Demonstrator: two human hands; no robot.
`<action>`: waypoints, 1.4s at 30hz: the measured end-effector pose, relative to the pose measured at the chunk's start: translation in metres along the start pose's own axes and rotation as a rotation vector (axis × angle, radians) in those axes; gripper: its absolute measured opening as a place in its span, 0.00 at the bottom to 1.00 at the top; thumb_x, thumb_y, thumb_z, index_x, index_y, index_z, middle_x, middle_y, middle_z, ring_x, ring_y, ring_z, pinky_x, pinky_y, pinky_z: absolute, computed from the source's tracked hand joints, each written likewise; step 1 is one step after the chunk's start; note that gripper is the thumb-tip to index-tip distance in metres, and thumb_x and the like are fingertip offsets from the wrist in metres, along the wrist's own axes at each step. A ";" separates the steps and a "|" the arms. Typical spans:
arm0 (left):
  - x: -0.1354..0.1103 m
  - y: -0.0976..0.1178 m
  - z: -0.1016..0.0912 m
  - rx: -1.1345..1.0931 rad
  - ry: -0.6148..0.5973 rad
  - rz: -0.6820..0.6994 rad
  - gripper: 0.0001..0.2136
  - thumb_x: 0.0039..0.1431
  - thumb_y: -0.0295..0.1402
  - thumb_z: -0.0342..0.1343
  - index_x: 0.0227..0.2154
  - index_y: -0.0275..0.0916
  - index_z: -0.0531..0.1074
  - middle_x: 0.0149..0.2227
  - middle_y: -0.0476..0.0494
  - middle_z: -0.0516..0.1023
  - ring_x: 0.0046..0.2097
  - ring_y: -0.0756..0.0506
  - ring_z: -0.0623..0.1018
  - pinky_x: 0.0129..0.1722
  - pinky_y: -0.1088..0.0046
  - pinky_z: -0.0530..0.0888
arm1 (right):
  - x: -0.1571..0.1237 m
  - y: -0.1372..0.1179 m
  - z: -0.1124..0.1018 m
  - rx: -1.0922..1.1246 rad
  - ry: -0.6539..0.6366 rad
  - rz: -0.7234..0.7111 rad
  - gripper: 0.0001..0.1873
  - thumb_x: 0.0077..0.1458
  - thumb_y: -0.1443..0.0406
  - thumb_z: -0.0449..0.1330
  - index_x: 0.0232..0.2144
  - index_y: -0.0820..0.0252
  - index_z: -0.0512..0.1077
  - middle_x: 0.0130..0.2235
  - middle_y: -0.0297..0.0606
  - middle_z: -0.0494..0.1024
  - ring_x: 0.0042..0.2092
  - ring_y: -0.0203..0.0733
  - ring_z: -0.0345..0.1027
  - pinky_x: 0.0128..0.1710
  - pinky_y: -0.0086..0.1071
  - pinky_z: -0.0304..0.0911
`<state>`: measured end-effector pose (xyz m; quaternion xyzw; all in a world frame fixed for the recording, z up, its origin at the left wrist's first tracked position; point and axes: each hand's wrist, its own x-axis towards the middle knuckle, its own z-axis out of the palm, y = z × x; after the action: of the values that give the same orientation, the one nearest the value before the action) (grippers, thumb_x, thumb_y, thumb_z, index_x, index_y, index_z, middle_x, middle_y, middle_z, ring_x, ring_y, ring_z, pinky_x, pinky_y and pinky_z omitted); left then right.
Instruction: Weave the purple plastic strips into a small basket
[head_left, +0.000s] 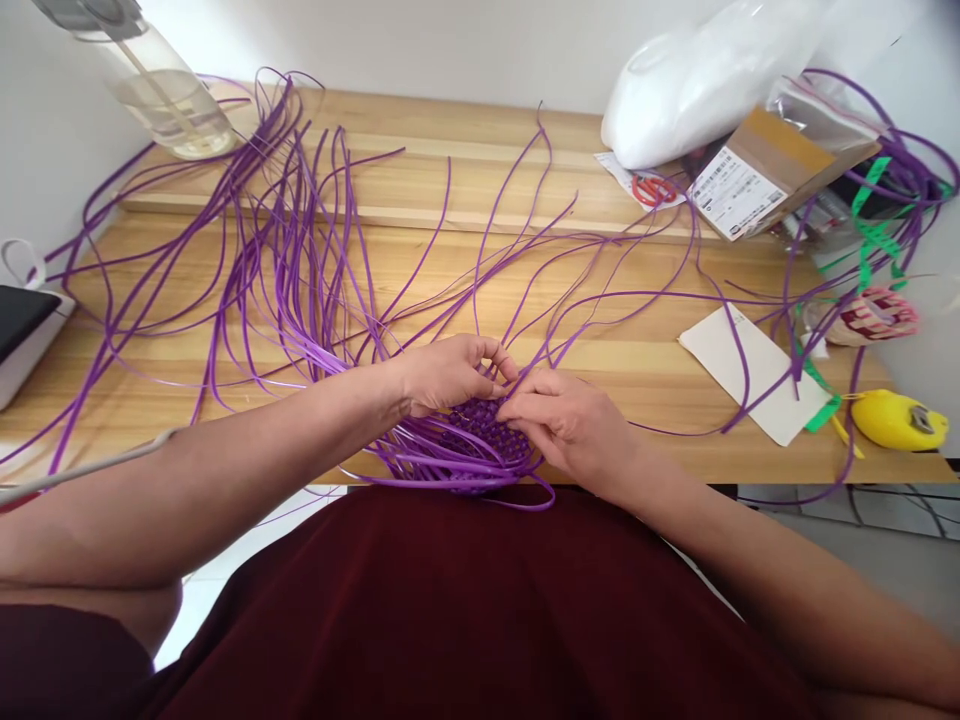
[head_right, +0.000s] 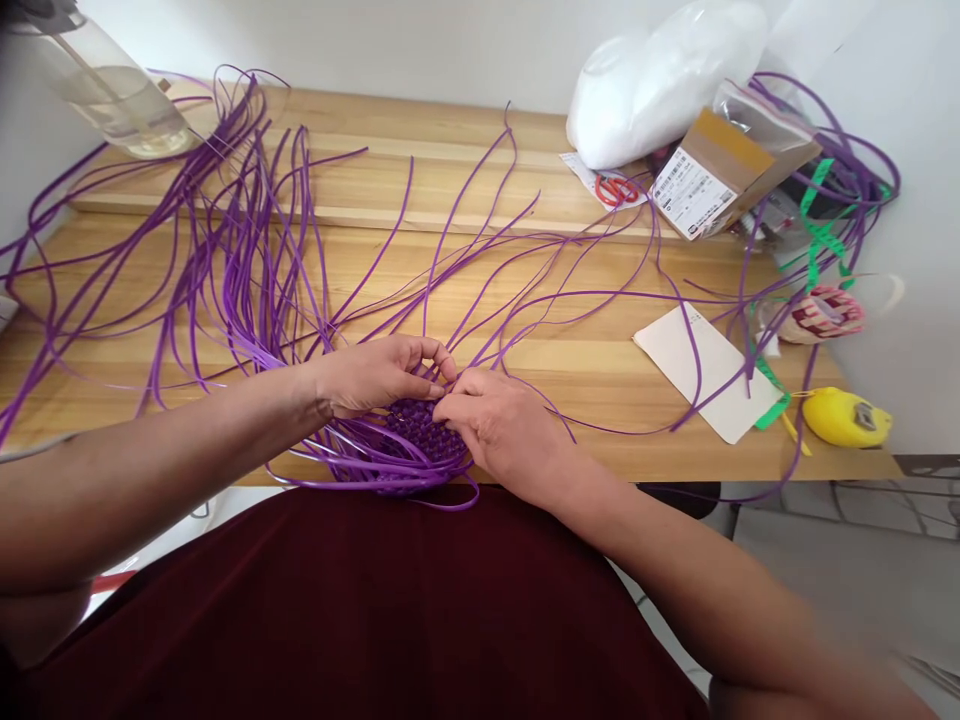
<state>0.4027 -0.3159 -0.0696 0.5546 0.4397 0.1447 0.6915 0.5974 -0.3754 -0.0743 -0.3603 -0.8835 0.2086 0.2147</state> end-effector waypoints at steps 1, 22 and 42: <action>0.000 -0.001 0.000 0.005 -0.002 0.004 0.14 0.42 0.28 0.63 0.34 0.35 0.71 0.27 0.52 0.74 0.26 0.53 0.71 0.26 0.78 0.66 | 0.001 -0.002 -0.001 -0.028 -0.029 0.037 0.09 0.62 0.72 0.57 0.39 0.58 0.76 0.40 0.39 0.75 0.40 0.39 0.69 0.41 0.32 0.64; -0.007 0.009 -0.001 0.407 0.050 0.126 0.12 0.52 0.27 0.55 0.37 0.35 0.81 0.32 0.47 0.82 0.34 0.49 0.78 0.37 0.76 0.73 | -0.009 -0.003 0.010 0.002 0.112 -0.009 0.09 0.62 0.74 0.54 0.38 0.59 0.73 0.38 0.40 0.75 0.42 0.41 0.67 0.45 0.34 0.63; -0.021 0.019 0.006 0.388 0.119 0.157 0.15 0.47 0.24 0.61 0.40 0.37 0.82 0.35 0.49 0.84 0.37 0.47 0.81 0.38 0.76 0.75 | 0.005 0.001 -0.027 0.269 -0.052 0.544 0.05 0.52 0.66 0.63 0.25 0.60 0.75 0.26 0.34 0.77 0.27 0.36 0.67 0.28 0.30 0.59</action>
<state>0.4005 -0.3281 -0.0434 0.7002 0.4547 0.1430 0.5315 0.6088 -0.3654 -0.0515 -0.5466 -0.7243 0.3825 0.1742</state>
